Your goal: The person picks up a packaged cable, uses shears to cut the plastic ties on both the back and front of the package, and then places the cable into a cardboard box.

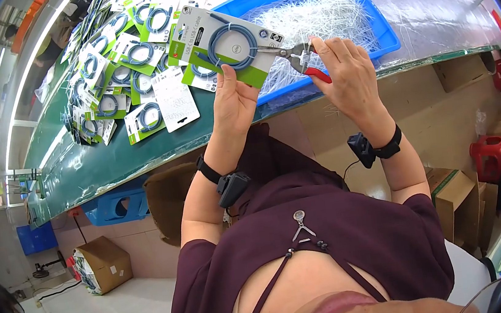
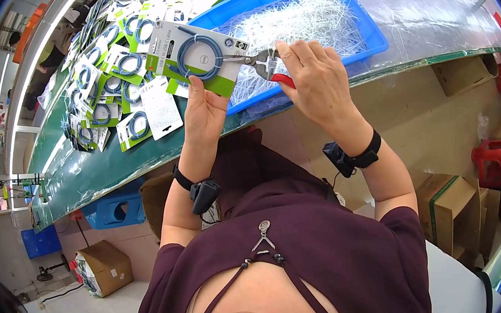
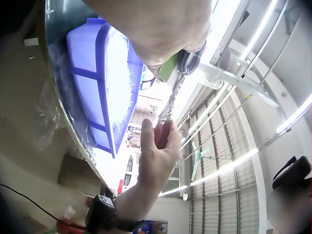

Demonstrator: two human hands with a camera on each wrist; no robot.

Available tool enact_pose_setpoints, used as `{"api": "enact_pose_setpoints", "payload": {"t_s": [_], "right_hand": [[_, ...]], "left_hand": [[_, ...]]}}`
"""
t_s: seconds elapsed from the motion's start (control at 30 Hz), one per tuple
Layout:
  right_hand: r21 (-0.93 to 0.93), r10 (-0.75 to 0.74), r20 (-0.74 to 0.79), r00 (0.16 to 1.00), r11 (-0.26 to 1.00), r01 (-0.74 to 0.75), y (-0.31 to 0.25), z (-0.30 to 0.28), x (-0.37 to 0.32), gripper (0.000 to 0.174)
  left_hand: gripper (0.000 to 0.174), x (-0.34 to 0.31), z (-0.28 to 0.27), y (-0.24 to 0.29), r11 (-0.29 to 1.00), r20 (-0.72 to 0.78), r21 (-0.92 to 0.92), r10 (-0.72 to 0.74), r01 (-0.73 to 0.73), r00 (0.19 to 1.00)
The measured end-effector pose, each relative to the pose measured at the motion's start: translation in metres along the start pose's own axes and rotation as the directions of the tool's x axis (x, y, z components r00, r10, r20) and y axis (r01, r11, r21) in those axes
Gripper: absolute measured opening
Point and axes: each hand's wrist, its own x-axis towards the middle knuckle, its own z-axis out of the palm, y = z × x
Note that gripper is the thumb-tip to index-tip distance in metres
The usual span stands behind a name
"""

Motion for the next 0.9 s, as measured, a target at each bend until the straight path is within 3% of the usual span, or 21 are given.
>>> {"api": "enact_pose_setpoints", "payload": {"t_s": [0.37, 0.53, 0.63, 0.67, 0.77, 0.8, 0.9], "right_hand": [[-0.227, -0.073, -0.051, 0.996, 0.972, 0.059, 0.003, 0.018, -0.005, 0.069], [-0.125, -0.113, -0.003, 0.994, 0.986, 0.112, 0.016, 0.012, 0.002, 0.065], [0.241, 0.127, 0.035, 0.991, 0.961, -0.132, 0.024, 0.022, 0.002, 0.057], [0.241, 0.125, 0.033, 0.992, 0.962, -0.129, 0.023, 0.023, 0.002, 0.057], [0.589, 0.244, -0.04, 0.969, 0.789, -0.174, 0.011, 0.031, 0.007, 0.047], [0.588, 0.253, -0.039, 0.967, 0.788, -0.183, 0.005, 0.034, 0.008, 0.047], [0.74, 0.378, 0.067, 0.923, 0.602, -0.3, -0.009, 0.045, 0.022, 0.042]], "left_hand": [[0.038, -0.002, 0.006, -0.015, 0.999, -0.086, 0.049, 0.015, -0.01, 0.996], [0.037, -0.003, 0.003, -0.013, 0.997, -0.069, 0.075, -0.016, 0.021, 0.998], [0.036, -0.001, 0.006, -0.013, 0.998, -0.104, 0.058, 0.015, -0.009, 0.994], [0.036, 0.0, 0.007, -0.012, 0.998, -0.12, 0.049, 0.035, -0.029, 0.992], [0.034, -0.001, 0.006, -0.018, 0.992, -0.088, 0.119, 0.045, -0.034, 0.995], [0.033, -0.003, 0.006, -0.023, 0.988, -0.072, 0.155, 0.039, -0.027, 0.997], [0.033, -0.006, 0.007, -0.033, 0.987, -0.071, 0.159, 0.034, -0.022, 0.997]]}}
